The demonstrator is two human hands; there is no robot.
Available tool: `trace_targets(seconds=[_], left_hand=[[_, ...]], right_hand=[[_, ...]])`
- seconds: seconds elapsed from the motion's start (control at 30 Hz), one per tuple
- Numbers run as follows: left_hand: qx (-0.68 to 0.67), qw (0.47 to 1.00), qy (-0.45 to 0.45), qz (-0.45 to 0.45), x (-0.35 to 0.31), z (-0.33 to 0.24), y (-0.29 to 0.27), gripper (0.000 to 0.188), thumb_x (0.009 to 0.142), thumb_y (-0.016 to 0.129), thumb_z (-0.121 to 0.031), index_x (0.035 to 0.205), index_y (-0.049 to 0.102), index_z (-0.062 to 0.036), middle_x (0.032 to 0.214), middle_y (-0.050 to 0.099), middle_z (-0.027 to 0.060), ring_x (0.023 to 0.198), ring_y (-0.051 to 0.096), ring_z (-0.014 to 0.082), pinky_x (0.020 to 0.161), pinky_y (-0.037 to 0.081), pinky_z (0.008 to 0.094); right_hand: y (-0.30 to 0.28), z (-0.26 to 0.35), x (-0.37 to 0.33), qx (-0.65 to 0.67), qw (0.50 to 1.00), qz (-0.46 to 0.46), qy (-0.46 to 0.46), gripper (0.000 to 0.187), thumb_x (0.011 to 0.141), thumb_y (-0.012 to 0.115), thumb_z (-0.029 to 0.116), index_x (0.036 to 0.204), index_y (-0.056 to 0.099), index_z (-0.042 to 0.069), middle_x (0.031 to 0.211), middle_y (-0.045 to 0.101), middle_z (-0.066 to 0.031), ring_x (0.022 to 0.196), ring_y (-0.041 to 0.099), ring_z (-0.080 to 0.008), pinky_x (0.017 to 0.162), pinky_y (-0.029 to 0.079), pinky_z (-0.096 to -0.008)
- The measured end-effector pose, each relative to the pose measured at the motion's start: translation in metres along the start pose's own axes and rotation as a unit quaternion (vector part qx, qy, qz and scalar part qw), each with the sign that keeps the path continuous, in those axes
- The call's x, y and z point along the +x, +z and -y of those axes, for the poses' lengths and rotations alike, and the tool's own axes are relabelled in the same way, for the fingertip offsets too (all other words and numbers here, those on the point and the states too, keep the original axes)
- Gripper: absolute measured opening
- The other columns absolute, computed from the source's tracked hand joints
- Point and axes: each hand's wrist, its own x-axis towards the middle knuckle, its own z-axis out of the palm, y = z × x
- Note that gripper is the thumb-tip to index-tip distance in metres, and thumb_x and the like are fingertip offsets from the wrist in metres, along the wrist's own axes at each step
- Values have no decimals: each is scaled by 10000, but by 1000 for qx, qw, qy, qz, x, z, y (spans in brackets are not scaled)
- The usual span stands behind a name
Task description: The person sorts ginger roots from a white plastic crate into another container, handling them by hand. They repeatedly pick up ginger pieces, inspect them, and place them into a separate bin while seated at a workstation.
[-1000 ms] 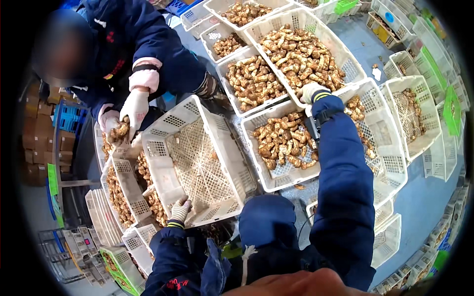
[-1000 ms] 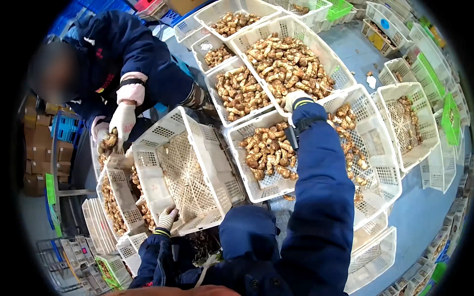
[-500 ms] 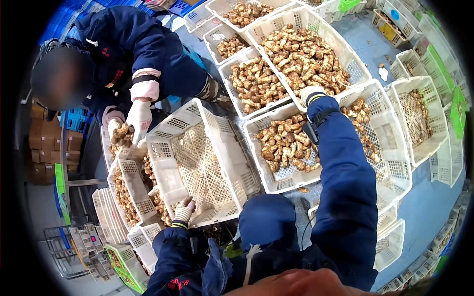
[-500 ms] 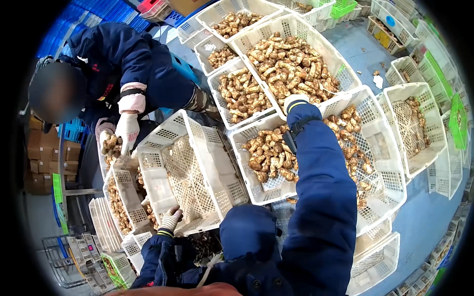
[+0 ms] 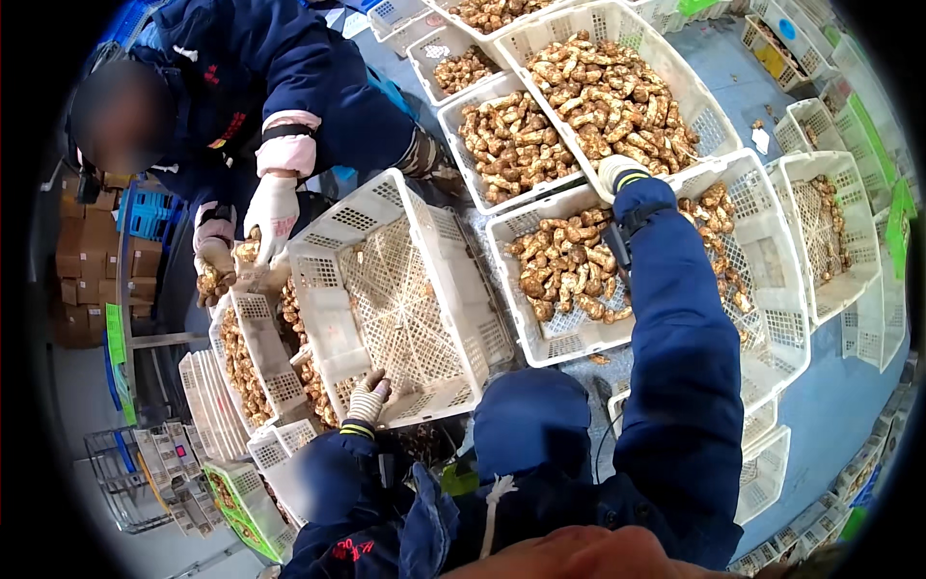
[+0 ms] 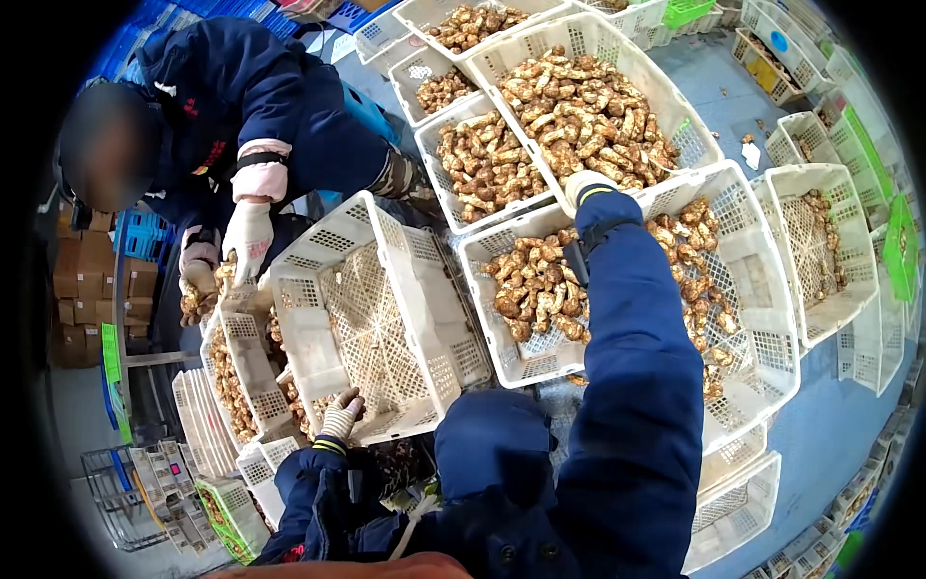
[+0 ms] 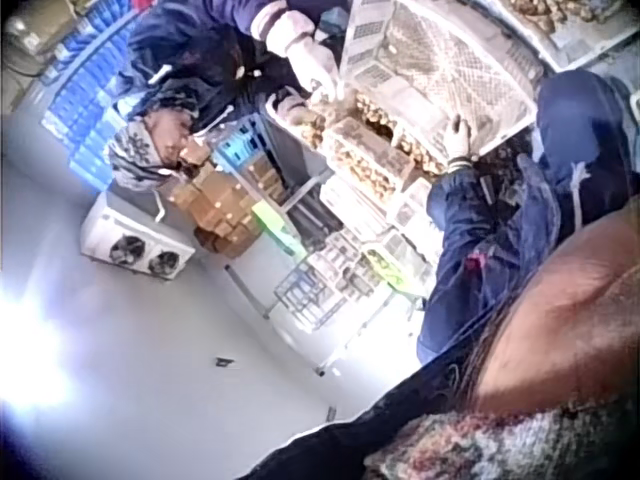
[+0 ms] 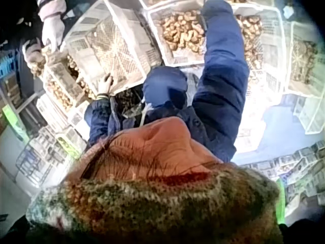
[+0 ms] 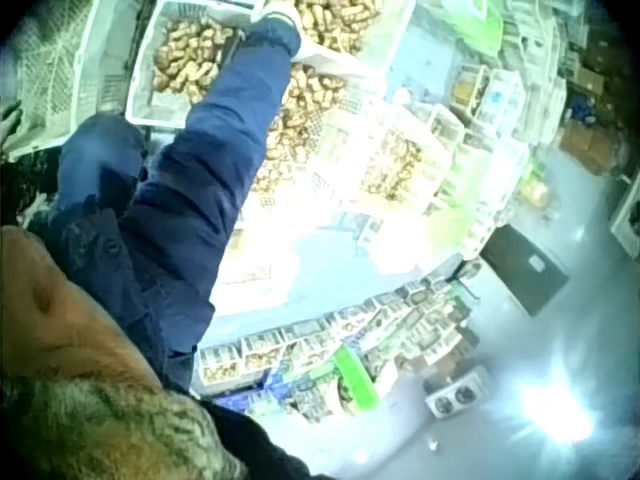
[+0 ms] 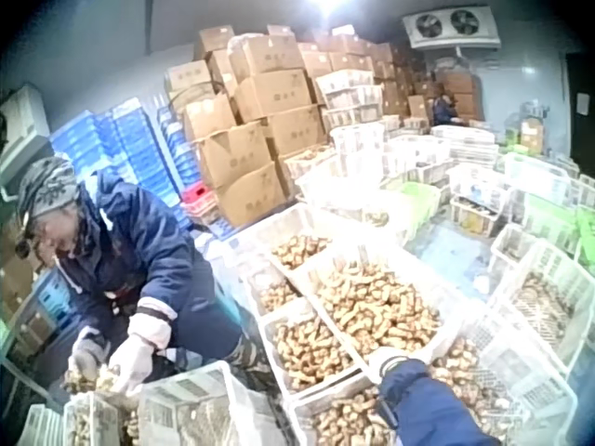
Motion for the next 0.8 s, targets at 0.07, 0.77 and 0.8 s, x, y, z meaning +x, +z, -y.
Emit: trace_targets(seconds=[0.07,0.77,0.8], left_hand=[[-16,1000,-3,14,7,-8,7,455,934,648,-171,1344,541,-8,1119,661,92,908,628,165,786,530,288],[-74,996,2,41,-12,-15,0,484,949,636,-184,1367,508,23,1169,646,114,963,624,164,831,518,271],[-73,996,4,50,-11,-14,-2,485,949,634,-180,1367,504,29,1179,642,121,980,624,172,839,518,274]], right_hand=[[17,-30,15,11,1000,-14,-4,389,658,827,232,992,742,51,976,709,-204,905,699,-338,791,558,-379],[17,-13,29,38,995,87,15,492,662,820,306,1094,723,92,1057,719,-152,924,687,-323,826,545,-417],[15,-16,34,55,994,82,47,547,640,827,327,1121,711,94,1030,728,-139,881,686,-310,809,543,-409]])
